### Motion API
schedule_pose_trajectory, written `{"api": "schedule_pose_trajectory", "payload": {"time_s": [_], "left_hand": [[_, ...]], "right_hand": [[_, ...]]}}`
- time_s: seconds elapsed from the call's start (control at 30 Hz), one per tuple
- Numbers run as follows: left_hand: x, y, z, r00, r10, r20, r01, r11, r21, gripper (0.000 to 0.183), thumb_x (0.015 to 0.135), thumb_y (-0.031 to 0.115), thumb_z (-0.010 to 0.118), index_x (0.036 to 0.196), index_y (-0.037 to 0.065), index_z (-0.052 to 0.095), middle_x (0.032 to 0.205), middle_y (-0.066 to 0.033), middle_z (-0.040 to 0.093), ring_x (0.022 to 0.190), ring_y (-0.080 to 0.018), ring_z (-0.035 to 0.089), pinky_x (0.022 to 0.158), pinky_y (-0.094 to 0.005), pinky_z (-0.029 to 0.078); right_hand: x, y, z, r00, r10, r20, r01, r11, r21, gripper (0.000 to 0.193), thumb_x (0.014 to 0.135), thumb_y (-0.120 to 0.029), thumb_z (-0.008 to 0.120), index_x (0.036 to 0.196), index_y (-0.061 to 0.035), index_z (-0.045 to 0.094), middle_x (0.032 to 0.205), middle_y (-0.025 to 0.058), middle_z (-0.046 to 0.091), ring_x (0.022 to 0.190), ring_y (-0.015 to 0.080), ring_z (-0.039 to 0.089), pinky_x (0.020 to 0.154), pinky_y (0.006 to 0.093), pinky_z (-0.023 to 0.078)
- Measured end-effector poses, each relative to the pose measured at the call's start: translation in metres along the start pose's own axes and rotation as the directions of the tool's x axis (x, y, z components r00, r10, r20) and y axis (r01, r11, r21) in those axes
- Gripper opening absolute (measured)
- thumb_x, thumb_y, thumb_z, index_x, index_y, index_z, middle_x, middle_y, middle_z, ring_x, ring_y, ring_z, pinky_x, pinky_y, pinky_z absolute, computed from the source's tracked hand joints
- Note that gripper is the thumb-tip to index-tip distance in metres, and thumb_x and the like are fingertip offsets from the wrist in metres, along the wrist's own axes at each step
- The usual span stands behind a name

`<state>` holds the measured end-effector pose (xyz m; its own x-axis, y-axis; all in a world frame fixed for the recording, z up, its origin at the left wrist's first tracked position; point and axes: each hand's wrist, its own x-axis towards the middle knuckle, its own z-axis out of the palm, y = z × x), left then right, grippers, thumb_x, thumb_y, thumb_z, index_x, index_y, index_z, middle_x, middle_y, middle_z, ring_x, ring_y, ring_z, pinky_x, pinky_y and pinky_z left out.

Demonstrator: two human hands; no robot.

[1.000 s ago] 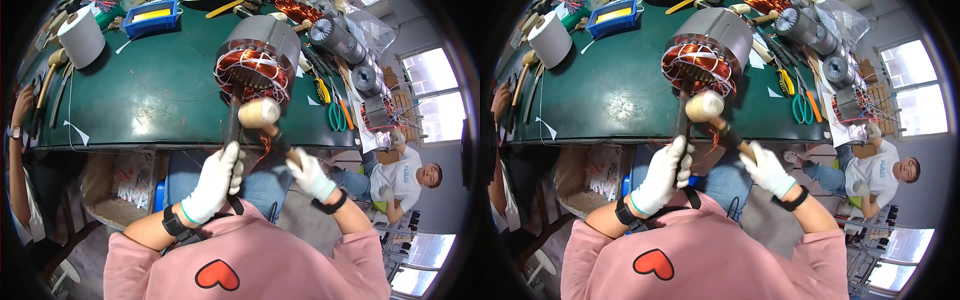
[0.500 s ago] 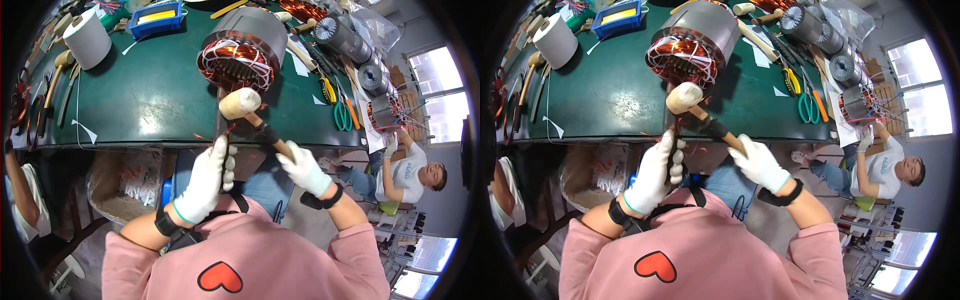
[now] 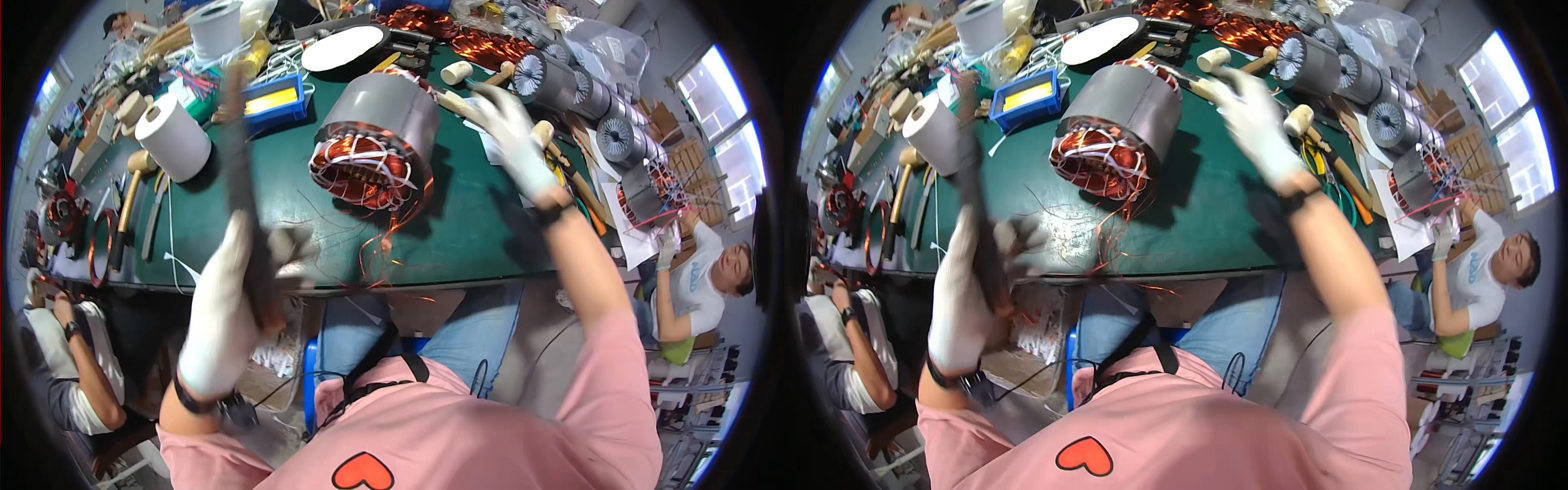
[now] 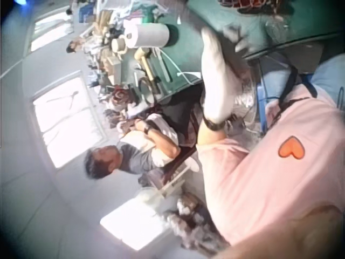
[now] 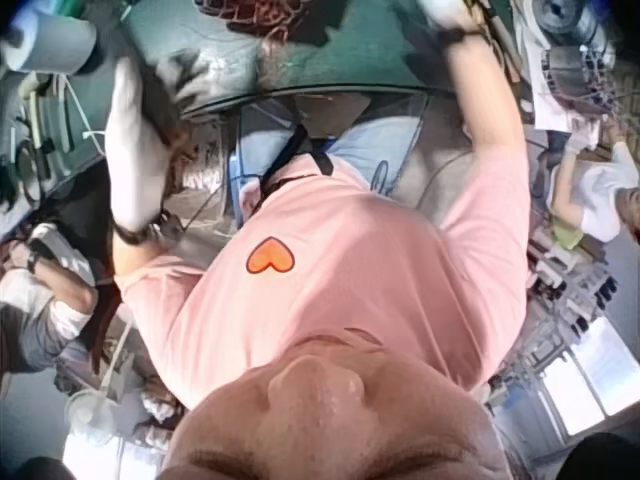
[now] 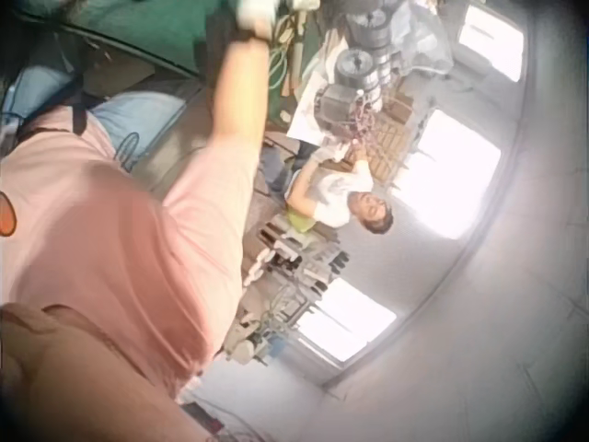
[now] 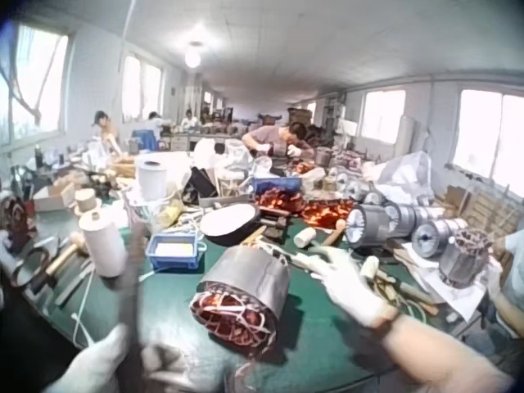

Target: Assembling an electric motor stator by winding coils and securing the housing with a hammer and tool.

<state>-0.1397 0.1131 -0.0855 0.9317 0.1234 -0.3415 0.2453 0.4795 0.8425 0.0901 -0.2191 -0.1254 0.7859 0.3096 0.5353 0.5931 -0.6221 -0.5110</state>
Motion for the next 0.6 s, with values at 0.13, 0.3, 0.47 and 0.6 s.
{"api": "schedule_pose_trajectory", "payload": {"time_s": [0.13, 0.3, 0.47, 0.6], "left_hand": [[0.095, 0.041, 0.018, 0.947, -0.188, 0.26, 0.209, 0.976, -0.055, 0.032, 0.103, 0.033, 0.056, 0.1, 0.002, 0.057, 0.082, -0.0108, 0.066, 0.068, -0.0274, 0.067, 0.072, -0.0403, 0.06], [0.175, 0.1, 0.015, 0.981, -0.124, 0.149, 0.073, 0.949, 0.306, 0.028, 0.102, 0.032, 0.057, 0.104, 0.005, 0.056, 0.093, -0.0097, 0.069, 0.064, -0.0213, 0.066, 0.058, -0.0364, 0.058], [0.238, 0.102, 0.144, 0.921, -0.058, 0.385, -0.242, 0.688, 0.684, 0.035, 0.098, 0.04, 0.063, 0.089, 0.006, 0.062, 0.086, -0.0075, 0.07, 0.057, -0.0103, 0.059, 0.05, -0.0236, 0.05], [0.217, 0.106, 0.164, 0.846, -0.18, 0.502, -0.504, 0.033, 0.863, 0.04, 0.1, 0.039, 0.058, 0.09, 0.002, 0.068, 0.074, -0.0017, 0.061, 0.067, -0.0082, 0.057, 0.061, -0.0225, 0.043]], "right_hand": [[0.051, 0.036, 0.109, 0.871, 0.433, 0.231, -0.465, 0.577, 0.672, 0.062, 0.102, -0.051, 0.047, 0.136, -0.0006, 0.057, 0.133, 0.0167, 0.062, 0.124, 0.0246, 0.054, 0.107, 0.0335, 0.038], [-0.037, -0.026, 0.063, 0.914, 0.348, 0.21, -0.4, 0.679, 0.615, 0.053, 0.108, -0.042, 0.038, 0.109, 0.0032, 0.065, 0.085, 0.011, 0.07, 0.081, 0.0208, 0.063, 0.077, 0.0351, 0.05], [-0.093, -0.09, 0.064, 0.953, -0.245, -0.181, 0.236, 0.969, -0.068, 0.015, 0.092, -0.017, 0.059, 0.101, -0.0057, 0.062, 0.088, 0.0121, 0.054, 0.085, 0.0351, 0.058, 0.072, 0.0502, 0.045], [-0.104, -0.125, 0.074, 0.983, 0.151, -0.1, -0.132, 0.976, 0.174, 0.024, 0.083, -0.01, 0.068, 0.106, -0.0035, 0.064, 0.106, 0.0195, 0.06, 0.096, 0.0362, 0.06, 0.081, 0.0476, 0.049]]}}
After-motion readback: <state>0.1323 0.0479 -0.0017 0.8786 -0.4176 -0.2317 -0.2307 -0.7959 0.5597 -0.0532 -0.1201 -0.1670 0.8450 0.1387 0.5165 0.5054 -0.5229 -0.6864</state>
